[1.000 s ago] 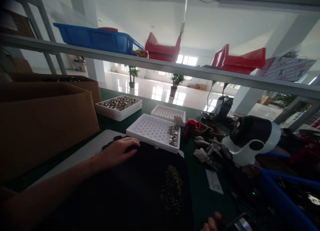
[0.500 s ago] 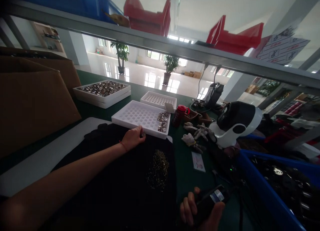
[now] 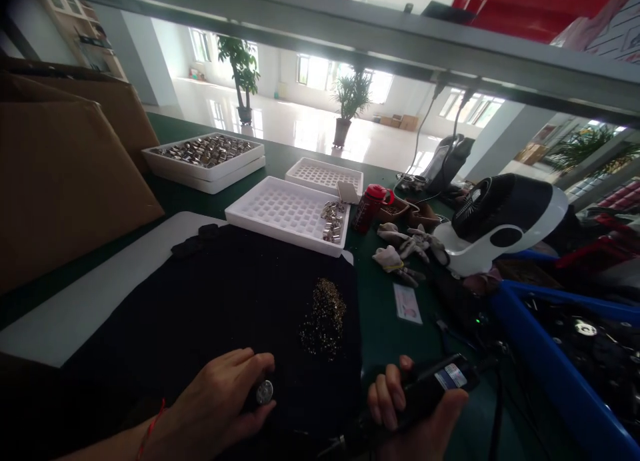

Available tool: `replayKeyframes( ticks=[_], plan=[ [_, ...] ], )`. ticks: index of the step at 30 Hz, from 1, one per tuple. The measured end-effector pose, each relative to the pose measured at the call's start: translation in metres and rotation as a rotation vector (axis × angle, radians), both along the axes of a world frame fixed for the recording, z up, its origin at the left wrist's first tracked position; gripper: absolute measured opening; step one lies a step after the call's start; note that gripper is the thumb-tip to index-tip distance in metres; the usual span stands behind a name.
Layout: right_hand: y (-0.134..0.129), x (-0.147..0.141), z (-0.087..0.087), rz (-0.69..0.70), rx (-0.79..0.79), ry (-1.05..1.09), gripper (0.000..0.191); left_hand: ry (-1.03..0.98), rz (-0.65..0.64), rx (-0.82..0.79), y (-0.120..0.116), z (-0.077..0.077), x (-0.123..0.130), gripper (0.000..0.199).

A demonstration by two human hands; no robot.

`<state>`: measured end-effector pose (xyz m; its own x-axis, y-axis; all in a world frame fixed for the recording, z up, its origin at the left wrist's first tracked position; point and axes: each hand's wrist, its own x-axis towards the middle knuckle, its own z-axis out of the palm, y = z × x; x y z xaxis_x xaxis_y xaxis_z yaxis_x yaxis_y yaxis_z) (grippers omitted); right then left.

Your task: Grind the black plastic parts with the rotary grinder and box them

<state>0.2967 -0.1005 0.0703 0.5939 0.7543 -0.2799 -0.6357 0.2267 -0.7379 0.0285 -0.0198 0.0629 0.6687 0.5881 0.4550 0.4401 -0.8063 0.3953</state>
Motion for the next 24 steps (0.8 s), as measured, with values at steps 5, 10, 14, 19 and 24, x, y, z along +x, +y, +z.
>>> replayKeyframes(
  ticks=[5, 10, 14, 19, 24],
  plan=[
    [-0.001, -0.001, 0.0, -0.003, 0.001, -0.008, 0.081, -0.087, 0.07, -0.126, -0.002, -0.006, -0.005, 0.083],
    [-0.002, 0.001, -0.002, 0.012, 0.017, -0.016, 0.081, -0.147, 0.019, -0.263, -0.005, -0.01, -0.009, 0.099],
    [-0.002, 0.002, -0.003, 0.007, 0.009, -0.004, 0.082, -0.193, 0.035, -0.276, -0.007, -0.018, -0.008, 0.089],
    [-0.002, 0.004, -0.002, 0.029, 0.003, -0.013, 0.083, -0.239, 0.08, -0.233, -0.014, -0.031, -0.006, 0.078],
    [-0.008, 0.029, -0.023, 0.149, 0.036, 0.0, 0.082, -0.264, 0.079, -0.227, -0.019, -0.041, -0.008, 0.079]
  ],
)
